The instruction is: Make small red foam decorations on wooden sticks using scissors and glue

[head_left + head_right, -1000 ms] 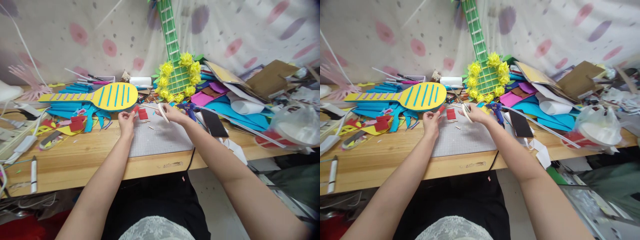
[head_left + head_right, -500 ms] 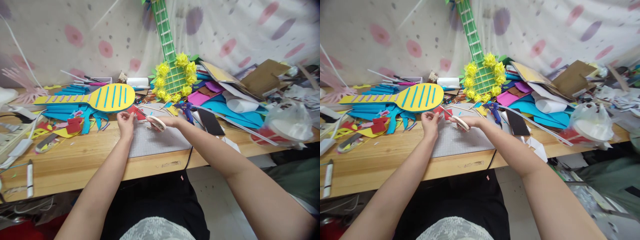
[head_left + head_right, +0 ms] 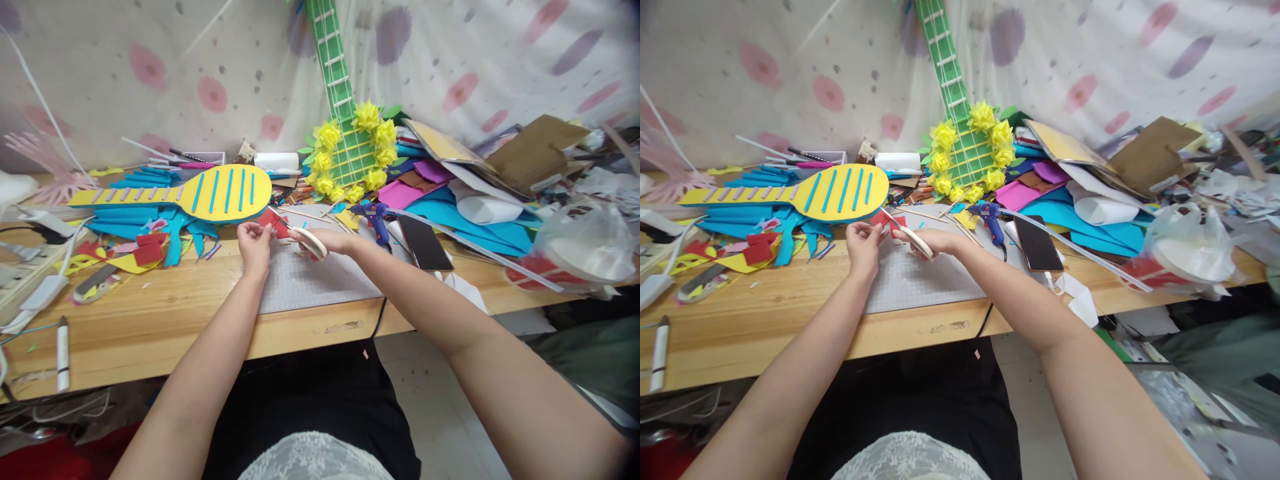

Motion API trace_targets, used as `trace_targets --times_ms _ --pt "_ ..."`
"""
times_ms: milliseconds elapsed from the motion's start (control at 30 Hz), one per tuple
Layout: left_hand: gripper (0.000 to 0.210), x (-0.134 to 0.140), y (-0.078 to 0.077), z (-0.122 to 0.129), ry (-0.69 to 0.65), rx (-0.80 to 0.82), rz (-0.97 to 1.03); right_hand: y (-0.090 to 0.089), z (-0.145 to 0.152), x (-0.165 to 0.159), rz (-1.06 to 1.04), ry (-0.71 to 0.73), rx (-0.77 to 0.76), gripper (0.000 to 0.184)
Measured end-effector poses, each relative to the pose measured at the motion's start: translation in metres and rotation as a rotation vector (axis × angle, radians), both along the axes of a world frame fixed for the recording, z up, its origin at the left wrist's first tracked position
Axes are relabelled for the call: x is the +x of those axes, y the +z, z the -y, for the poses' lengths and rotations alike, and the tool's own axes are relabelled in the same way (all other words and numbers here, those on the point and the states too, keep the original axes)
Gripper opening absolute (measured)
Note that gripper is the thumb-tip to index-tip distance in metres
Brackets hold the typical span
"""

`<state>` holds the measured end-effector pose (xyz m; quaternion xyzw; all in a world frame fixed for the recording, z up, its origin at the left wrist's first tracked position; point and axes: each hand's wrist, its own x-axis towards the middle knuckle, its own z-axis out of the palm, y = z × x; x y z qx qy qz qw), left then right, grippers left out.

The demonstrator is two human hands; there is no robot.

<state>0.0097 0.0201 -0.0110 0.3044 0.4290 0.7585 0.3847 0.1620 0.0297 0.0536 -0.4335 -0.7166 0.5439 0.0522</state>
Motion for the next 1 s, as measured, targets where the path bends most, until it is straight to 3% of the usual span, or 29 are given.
trace_targets --times_ms 733,1000 --pt "0.030 0.000 -0.001 0.000 0.008 -0.023 0.000 -0.006 -0.002 0.006 0.024 -0.052 0.050 0.049" --pt "0.031 0.000 -0.001 0.000 -0.041 -0.021 -0.006 -0.007 -0.003 0.010 -0.038 -0.042 -0.016 0.053"
